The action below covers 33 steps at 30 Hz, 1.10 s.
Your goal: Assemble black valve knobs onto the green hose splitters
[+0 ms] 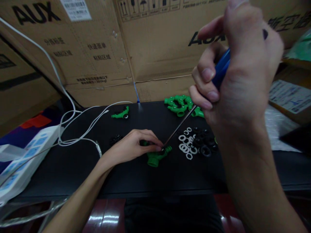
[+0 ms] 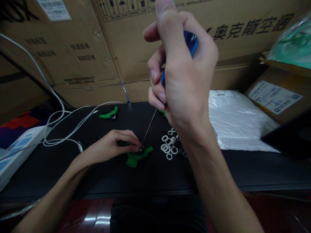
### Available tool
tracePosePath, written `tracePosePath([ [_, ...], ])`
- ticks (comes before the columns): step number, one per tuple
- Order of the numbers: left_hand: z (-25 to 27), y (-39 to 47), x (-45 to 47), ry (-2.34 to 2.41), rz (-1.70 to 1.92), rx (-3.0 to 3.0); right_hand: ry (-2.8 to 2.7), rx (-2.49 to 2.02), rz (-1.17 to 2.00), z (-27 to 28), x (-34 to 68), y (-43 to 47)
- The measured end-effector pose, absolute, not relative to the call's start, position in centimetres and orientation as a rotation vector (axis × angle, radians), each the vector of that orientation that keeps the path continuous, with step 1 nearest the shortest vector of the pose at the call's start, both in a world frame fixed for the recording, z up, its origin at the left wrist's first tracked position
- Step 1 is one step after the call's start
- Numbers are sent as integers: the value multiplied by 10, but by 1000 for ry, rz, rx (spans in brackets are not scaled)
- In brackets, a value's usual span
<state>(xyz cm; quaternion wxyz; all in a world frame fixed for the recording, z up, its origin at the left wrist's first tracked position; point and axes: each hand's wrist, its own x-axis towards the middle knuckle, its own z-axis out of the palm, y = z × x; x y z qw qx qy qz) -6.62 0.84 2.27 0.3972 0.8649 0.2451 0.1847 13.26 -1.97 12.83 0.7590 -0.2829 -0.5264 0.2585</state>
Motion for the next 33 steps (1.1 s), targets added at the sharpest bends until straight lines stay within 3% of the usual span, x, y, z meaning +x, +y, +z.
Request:
tracePosePath([
  [33, 24, 5, -66, 636, 457, 2223, -1174, -688, 583, 130, 137, -24],
])
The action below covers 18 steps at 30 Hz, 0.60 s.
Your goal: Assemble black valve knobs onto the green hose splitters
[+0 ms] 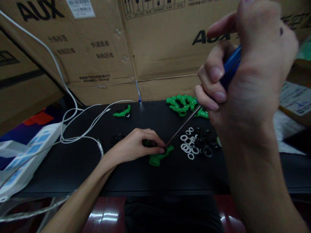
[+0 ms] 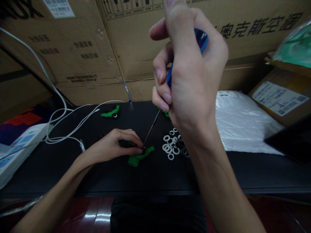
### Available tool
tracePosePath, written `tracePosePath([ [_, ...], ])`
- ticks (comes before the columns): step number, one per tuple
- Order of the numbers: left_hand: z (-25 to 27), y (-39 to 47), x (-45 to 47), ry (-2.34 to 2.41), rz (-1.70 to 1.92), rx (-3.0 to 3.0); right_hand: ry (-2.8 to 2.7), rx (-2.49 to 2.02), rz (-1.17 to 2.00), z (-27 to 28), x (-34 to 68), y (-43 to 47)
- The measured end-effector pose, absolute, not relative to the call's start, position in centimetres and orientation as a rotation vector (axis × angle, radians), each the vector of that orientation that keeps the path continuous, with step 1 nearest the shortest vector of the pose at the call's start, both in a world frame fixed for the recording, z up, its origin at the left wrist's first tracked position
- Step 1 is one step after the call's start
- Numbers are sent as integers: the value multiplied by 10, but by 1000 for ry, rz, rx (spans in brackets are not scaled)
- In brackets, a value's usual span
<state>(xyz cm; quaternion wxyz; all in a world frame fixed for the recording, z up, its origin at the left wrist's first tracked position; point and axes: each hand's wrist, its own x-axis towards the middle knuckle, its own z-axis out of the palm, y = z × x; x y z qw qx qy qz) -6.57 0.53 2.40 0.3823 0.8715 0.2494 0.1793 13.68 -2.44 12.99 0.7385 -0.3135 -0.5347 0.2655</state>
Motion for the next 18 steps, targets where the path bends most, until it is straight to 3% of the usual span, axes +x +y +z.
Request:
tracePosePath([
  [18, 24, 7, -65, 621, 469, 2218, -1210, -696, 539, 129, 134, -25],
])
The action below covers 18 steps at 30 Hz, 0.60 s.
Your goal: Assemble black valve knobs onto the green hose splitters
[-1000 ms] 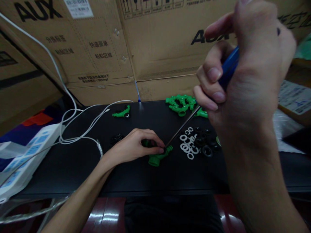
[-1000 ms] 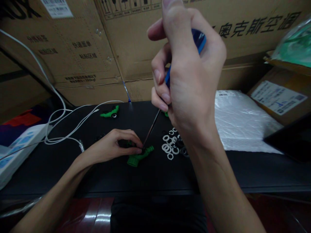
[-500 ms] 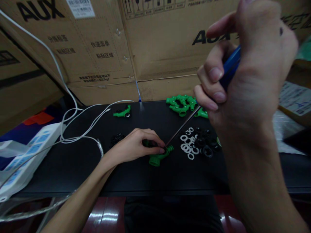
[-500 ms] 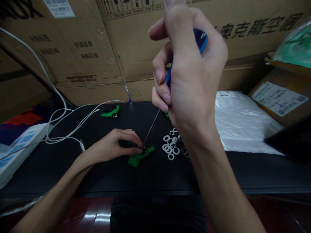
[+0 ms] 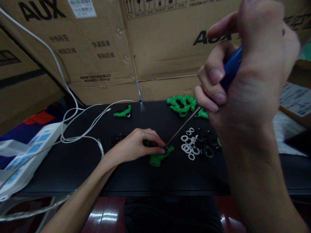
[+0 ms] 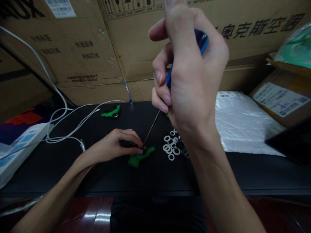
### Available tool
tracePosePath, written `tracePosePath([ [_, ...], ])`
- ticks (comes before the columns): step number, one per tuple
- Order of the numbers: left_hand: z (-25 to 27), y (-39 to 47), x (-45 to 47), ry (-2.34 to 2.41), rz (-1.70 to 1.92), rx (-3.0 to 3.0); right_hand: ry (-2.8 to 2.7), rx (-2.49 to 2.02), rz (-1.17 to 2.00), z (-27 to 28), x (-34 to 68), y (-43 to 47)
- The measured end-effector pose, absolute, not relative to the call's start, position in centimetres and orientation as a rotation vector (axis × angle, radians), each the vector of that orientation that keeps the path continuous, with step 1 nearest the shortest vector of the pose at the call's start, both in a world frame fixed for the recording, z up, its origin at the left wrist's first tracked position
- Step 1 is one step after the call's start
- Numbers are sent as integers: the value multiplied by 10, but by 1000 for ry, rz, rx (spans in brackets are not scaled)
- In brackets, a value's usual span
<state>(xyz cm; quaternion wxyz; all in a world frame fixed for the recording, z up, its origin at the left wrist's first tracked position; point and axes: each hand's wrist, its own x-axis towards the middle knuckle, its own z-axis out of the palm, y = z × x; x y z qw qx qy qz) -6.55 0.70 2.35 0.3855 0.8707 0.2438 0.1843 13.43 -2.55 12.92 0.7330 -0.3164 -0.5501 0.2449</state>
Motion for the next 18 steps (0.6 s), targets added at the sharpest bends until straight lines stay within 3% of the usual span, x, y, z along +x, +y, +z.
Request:
tracePosePath([
  [10, 24, 7, -64, 626, 467, 2204, -1268, -690, 479, 132, 128, -24],
  [18, 25, 7, -65, 628, 474, 2187, -1215, -768, 752, 150, 106, -28],
])
